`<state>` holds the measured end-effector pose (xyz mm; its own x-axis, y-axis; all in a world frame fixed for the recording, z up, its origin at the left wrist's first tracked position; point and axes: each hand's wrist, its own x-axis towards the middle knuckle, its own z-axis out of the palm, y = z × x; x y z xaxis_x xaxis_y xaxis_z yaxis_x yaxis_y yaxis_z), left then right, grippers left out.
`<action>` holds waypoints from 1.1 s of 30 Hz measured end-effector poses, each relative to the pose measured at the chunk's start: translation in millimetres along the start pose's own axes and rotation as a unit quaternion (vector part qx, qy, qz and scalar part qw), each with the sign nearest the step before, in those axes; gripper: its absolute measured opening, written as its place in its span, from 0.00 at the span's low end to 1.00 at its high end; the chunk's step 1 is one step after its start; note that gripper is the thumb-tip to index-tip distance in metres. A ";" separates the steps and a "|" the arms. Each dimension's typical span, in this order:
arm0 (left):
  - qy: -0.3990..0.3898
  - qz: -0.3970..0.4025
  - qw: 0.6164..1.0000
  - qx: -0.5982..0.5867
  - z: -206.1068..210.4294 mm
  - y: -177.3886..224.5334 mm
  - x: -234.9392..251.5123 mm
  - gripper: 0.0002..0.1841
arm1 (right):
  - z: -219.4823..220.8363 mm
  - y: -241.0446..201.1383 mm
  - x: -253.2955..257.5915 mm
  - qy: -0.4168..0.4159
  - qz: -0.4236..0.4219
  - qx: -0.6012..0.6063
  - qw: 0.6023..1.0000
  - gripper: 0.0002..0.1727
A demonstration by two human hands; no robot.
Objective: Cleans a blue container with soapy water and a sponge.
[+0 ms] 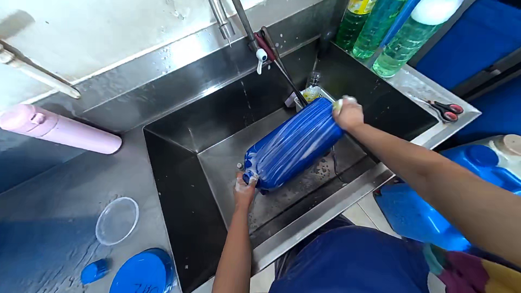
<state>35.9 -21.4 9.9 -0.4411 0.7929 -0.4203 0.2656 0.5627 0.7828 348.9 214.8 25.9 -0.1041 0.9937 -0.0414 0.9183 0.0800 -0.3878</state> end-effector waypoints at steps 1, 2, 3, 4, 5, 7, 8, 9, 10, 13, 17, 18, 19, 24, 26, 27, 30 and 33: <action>0.001 0.000 1.000 0.002 -0.1 -1.0 0.7 0.25 | -4.5 -15.7 -2.2 -0.007 0.049 -0.009 0.999 0.31; 0.004 0.004 1.000 0.004 -1.3 -1.8 1.3 0.24 | 6.0 -47.3 -24.0 -0.021 0.025 -0.017 0.999 0.29; 0.008 0.007 1.000 0.005 -2.2 -2.2 1.8 0.24 | 30.2 -88.4 -57.4 -0.043 -0.055 -0.021 0.997 0.28; 0.017 0.013 1.000 0.008 -1.9 -4.2 1.4 0.23 | 62.3 -129.4 -95.4 -0.061 -0.169 -0.002 0.984 0.25; 0.026 0.019 0.999 0.010 0.0 -6.5 -0.9 0.23 | 89.5 -163.5 -127.9 -0.083 -0.281 0.036 0.955 0.21; 0.036 0.021 0.999 -0.007 0.5 -7.7 -4.9 0.24 | 98.6 -194.5 -138.9 -0.177 -0.409 0.096 0.890 0.22; 0.037 0.020 0.999 -0.004 -1.6 -9.5 -6.5 0.22 | 92.2 -185.7 -118.1 -0.166 -0.415 0.105 0.888 0.21; 0.038 0.023 0.999 0.008 -2.6 -11.8 -8.4 0.21 | 81.9 -159.1 -84.7 -0.144 -0.375 0.105 0.910 0.21; 0.038 0.033 0.998 0.025 -3.2 -13.8 -7.9 0.21 | 68.5 -120.5 -41.5 -0.112 -0.302 0.087 0.943 0.23; 0.030 0.098 0.995 0.011 -4.1 -32.6 14.5 0.31 | 13.2 -30.4 67.5 -0.074 -0.025 0.029 0.997 0.32; 0.122 0.104 0.973 -0.164 16.4 -40.4 62.0 0.32 | 36.6 -103.7 21.2 -0.082 -0.117 0.000 0.990 0.32; 0.119 0.062 0.977 -0.164 9.0 -24.4 63.8 0.27 | 55.9 -134.6 -16.8 -0.100 -0.228 0.021 0.968 0.30; 0.097 0.005 0.983 -0.158 -0.9 -7.3 66.2 0.26 | 70.7 -159.9 -49.8 -0.111 -0.327 0.071 0.936 0.26; 0.159 -0.188 0.949 -0.197 -12.7 -1.0 99.3 0.30 | 128.4 -104.2 -1.1 -0.106 -0.391 0.169 0.899 0.22; 0.180 -0.215 0.950 -0.141 -4.4 -26.8 84.2 0.30 | 156.2 -36.8 61.5 -0.199 -0.224 0.146 0.943 0.26; 0.169 -0.226 0.952 -0.120 -0.8 -36.6 63.4 0.31 | 171.2 -11.7 85.1 -0.228 -0.138 0.150 0.952 0.29; 0.177 -0.296 0.921 -0.182 25.0 -24.5 -19.8 0.27 | 194.4 -4.5 113.7 -0.252 -0.033 0.157 0.954 0.31; 0.196 -0.349 0.856 -0.327 40.7 -0.2 -30.0 0.22 | 184.1 -88.0 47.0 -0.201 -0.149 0.151 0.956 0.30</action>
<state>83.9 -35.8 3.7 -0.5841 0.1049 -0.8049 -0.6602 0.5156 0.5462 192.9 240.0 -111.5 -0.5390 0.8144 -0.2150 0.6789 0.2689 -0.6832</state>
